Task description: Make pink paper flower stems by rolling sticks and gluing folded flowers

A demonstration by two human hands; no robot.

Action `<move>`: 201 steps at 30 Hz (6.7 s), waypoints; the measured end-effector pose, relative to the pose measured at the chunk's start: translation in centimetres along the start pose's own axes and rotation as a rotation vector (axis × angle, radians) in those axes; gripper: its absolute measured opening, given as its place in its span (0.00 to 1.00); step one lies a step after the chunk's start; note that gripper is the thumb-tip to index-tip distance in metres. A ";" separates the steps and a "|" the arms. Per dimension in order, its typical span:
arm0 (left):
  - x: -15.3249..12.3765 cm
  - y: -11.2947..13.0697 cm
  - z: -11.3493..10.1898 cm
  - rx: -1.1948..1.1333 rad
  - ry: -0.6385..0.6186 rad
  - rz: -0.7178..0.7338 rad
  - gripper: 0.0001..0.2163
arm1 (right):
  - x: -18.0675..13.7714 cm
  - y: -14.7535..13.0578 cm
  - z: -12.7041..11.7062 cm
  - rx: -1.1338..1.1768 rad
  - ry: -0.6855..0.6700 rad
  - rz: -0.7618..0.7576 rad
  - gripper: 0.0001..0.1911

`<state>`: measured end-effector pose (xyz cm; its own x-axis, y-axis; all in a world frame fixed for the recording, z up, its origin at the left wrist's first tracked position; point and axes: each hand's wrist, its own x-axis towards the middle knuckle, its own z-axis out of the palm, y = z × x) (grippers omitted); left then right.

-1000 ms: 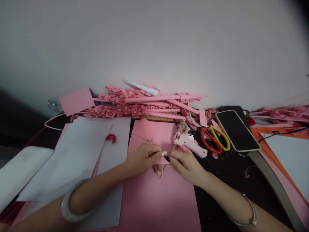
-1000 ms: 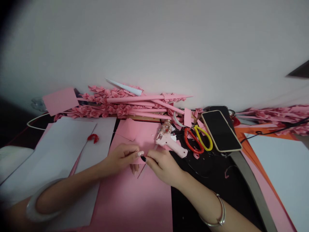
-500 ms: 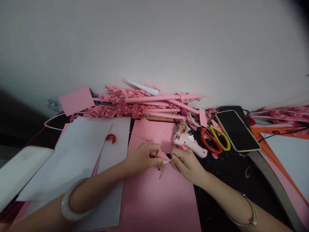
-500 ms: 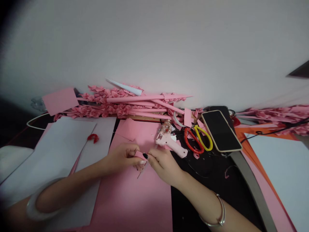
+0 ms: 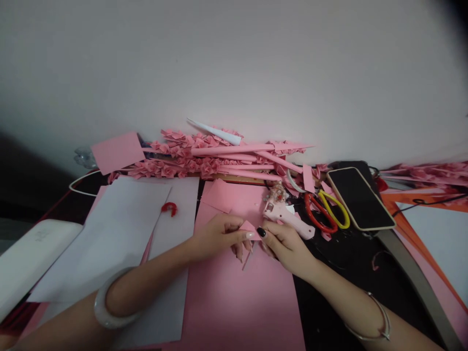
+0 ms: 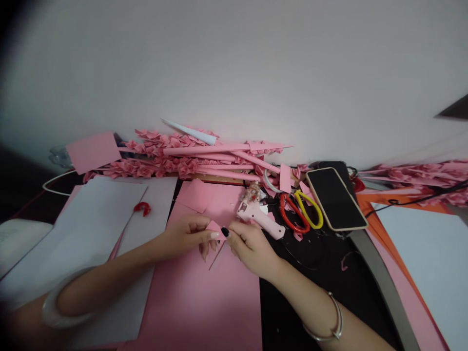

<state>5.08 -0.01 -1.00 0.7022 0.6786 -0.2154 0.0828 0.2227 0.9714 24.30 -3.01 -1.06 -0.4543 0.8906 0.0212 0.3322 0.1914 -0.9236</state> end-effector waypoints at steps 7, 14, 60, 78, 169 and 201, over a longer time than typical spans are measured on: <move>0.2 -0.3 -0.6 -0.053 -0.021 0.037 0.13 | 0.2 0.1 -0.3 0.279 -0.056 0.068 0.23; 0.3 -0.5 -0.7 -0.067 -0.030 0.048 0.12 | 0.2 0.4 -0.6 0.362 -0.111 0.047 0.20; 0.0 0.1 -1.0 -0.133 -0.101 -0.059 0.09 | 0.6 0.1 -0.6 0.067 0.047 -0.138 0.03; -0.3 -0.1 -0.5 -0.168 -0.138 -0.044 0.20 | 0.5 -0.4 0.6 -0.022 0.186 -0.055 0.09; -0.3 -0.2 0.7 -0.137 -0.057 0.059 0.27 | 0.3 -0.4 1.0 0.100 0.142 0.095 0.09; -0.5 -0.4 0.6 0.177 0.014 0.171 0.19 | 0.2 -0.1 0.5 0.017 0.098 0.070 0.11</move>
<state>5.10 -0.87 -1.22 0.7066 0.7061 -0.0460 0.0871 -0.0222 0.9960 23.80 -3.07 -1.12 -0.3467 0.9379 -0.0072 0.3459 0.1207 -0.9305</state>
